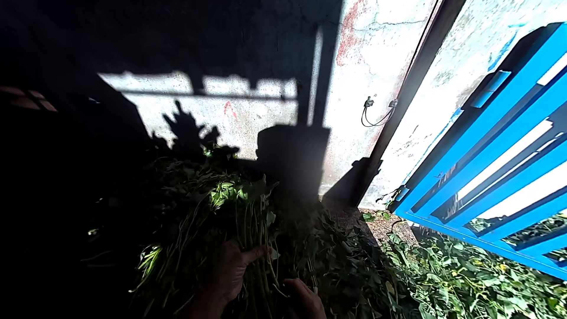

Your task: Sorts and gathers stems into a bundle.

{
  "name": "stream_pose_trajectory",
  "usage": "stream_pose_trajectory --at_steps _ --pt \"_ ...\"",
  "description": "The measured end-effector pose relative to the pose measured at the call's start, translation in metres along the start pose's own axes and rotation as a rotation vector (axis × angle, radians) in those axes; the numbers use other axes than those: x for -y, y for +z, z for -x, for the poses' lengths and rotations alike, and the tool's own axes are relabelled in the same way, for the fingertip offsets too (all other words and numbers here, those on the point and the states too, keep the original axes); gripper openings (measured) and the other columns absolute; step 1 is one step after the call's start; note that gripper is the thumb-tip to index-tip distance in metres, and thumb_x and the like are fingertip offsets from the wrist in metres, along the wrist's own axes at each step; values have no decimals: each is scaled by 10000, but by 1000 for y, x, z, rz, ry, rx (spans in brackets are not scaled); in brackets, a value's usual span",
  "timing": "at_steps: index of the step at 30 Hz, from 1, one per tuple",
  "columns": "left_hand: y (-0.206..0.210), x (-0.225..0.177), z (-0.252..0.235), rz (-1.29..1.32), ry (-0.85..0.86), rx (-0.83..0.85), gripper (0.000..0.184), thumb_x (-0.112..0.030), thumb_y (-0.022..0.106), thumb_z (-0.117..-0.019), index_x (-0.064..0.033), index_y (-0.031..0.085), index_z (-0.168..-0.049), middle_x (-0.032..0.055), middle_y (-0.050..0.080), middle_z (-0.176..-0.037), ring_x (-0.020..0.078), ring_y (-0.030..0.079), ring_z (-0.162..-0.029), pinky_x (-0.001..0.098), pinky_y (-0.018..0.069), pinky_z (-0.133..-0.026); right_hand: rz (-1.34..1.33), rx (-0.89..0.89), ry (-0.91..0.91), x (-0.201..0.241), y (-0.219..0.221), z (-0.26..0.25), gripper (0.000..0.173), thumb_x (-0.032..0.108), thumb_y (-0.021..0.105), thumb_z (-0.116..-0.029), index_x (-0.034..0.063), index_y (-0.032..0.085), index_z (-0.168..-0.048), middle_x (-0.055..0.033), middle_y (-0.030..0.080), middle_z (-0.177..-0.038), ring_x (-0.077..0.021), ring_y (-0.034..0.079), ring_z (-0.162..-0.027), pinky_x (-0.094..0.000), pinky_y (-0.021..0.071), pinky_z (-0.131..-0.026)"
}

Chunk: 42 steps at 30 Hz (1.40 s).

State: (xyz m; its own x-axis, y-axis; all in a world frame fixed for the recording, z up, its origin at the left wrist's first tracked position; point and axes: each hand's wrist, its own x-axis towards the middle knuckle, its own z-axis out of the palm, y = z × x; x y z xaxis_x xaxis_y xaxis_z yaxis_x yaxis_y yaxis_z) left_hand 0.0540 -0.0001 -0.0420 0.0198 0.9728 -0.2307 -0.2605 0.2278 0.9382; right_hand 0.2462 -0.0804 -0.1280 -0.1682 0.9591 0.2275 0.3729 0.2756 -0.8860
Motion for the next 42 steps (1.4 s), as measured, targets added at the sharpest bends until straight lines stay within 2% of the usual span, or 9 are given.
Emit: stream_pose_trajectory --at_steps 5,9,14,18,24,29,32,34,42 --pt "4 4 8 -88 -6 161 319 108 746 -818 83 656 -1123 213 739 -1002 325 747 -850 448 647 -802 -110 58 274 1 -1 -26 751 725 668 -832 77 701 -1211 -63 710 -1046 -201 670 -982 -464 563 -864" --pt "9 12 11 -172 95 185 248 112 748 -787 40 712 -1022 138 751 -934 211 735 -857 355 623 -814 -504 -36 319 20 8 -53 440 434 756 -871 36 688 -1044 -14 670 -806 -89 636 -712 -294 550 -665" --pt "9 13 8 -188 103 11 292 106 817 -732 37 714 -997 141 759 -952 215 748 -879 353 637 -818 -804 -415 440 47 24 -55 224 129 546 -1022 -31 640 -1148 -103 713 -976 -140 694 -886 -306 588 -795" --pt "7 10 2 -104 -8 -150 253 149 744 -784 75 660 -1011 168 743 -920 244 736 -815 356 630 -745 -989 -369 288 38 28 -51 409 221 368 -1083 -67 634 -1200 -172 724 -1103 -226 694 -1054 -387 564 -955" --pt "11 0 0 30 -20 -300 138 77 649 -945 109 582 -1061 214 716 -791 304 731 -647 404 649 -628 -996 -183 72 36 16 -30 327 324 472 -1078 125 601 -854 73 508 -623 -55 532 -594 -288 516 -660" --pt "-7 -28 -7 24 151 -509 144 44 653 -950 62 615 -1087 169 723 -798 265 717 -651 381 625 -621 -393 -48 302 -15 -34 2 257 221 454 -1061 43 638 -1041 5 552 -675 -97 530 -559 -285 495 -543" --pt "-13 -35 -3 -23 262 -561 121 8 669 -954 37 638 -1067 129 740 -806 211 727 -661 344 627 -626 547 145 745 -83 -69 8 423 330 579 -1009 4 603 -1278 -207 699 -1120 -355 692 -1053 -526 550 -912" --pt "-12 -36 0 -47 270 -558 112 8 666 -957 26 640 -1064 117 739 -815 203 729 -677 333 630 -638 813 209 970 -118 -70 15 709 336 715 -901 -66 485 -1438 -329 496 -1444 -513 465 -1356 -681 384 -1079" --pt "0 -26 -3 -52 176 -432 146 34 628 -977 77 609 -1115 211 745 -862 316 755 -717 406 653 -673 603 555 742 -201 22 -1 398 329 609 -981 108 668 -1306 -187 639 -1348 -404 605 -1252 -627 498 -998"
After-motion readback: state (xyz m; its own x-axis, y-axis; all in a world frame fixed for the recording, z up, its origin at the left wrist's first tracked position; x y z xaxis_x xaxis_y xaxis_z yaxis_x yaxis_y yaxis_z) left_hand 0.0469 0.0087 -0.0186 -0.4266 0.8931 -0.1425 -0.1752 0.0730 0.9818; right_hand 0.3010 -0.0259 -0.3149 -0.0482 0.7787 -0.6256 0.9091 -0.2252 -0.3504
